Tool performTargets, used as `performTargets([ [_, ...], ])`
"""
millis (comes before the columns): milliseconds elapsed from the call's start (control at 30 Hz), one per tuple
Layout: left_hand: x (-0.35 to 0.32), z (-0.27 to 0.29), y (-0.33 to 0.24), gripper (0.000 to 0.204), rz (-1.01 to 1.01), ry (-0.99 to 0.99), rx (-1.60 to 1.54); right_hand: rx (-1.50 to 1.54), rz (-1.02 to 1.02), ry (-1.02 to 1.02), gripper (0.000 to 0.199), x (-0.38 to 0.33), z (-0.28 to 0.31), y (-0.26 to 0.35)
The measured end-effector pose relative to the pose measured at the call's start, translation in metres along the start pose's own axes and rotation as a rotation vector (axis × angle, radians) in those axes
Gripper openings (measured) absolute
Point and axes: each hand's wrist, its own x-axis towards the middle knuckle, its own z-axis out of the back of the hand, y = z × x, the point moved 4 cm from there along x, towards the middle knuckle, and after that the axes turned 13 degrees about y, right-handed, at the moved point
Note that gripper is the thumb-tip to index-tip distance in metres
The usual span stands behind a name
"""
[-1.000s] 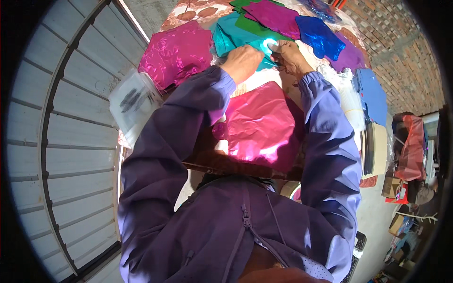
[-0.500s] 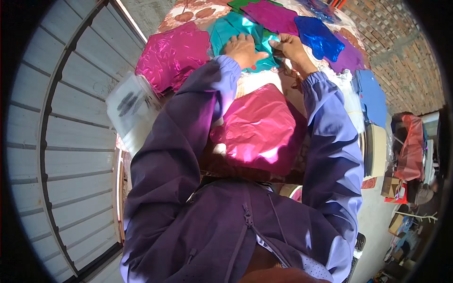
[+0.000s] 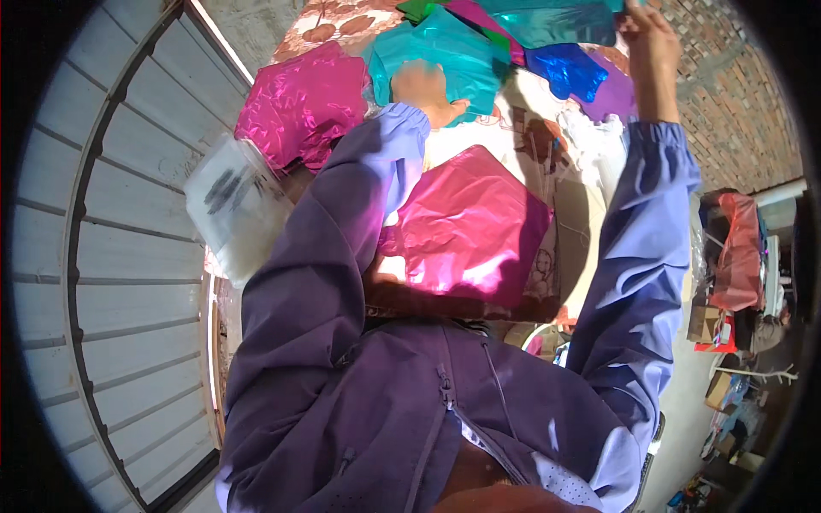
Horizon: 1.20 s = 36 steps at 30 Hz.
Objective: Folding and placing colored plastic or foil sheets into clear plastic sleeves for packaging.
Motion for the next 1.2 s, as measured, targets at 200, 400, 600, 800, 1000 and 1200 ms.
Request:
performTargets([
  [200, 0.001, 0.005, 0.007, 0.091, -0.068, 0.004, -0.023, -0.348, 0.144, 0.008, 0.010, -0.057, 0.016, 0.092],
  [400, -0.121, 0.050, -0.015, 0.071, -0.351, 0.355, -1.330, -0.508, 0.017, 0.386, 0.014, -0.174, -0.086, 0.088],
  [600, -0.198, 0.000, 0.003, 0.054, -0.406, 0.628, -1.358, -0.739, 0.062, 0.655, 0.013, -0.269, -0.149, 0.014],
  [800, -0.199, -0.044, 0.047, 0.044, -0.345, 0.527, -1.331, -0.451, -0.390, 0.874, 0.018, -0.314, -0.172, -0.016],
  [1000, -0.196, -0.042, 0.077, 0.054, -0.395, 0.120, -0.905, -0.670, -0.234, 0.765, 0.029, -0.281, -0.097, 0.004],
  [1200, -0.232, -0.025, 0.057, 0.081, -0.685, -0.254, -0.360, -1.190, 0.021, 0.794, 0.051, -0.248, 0.017, -0.026],
])
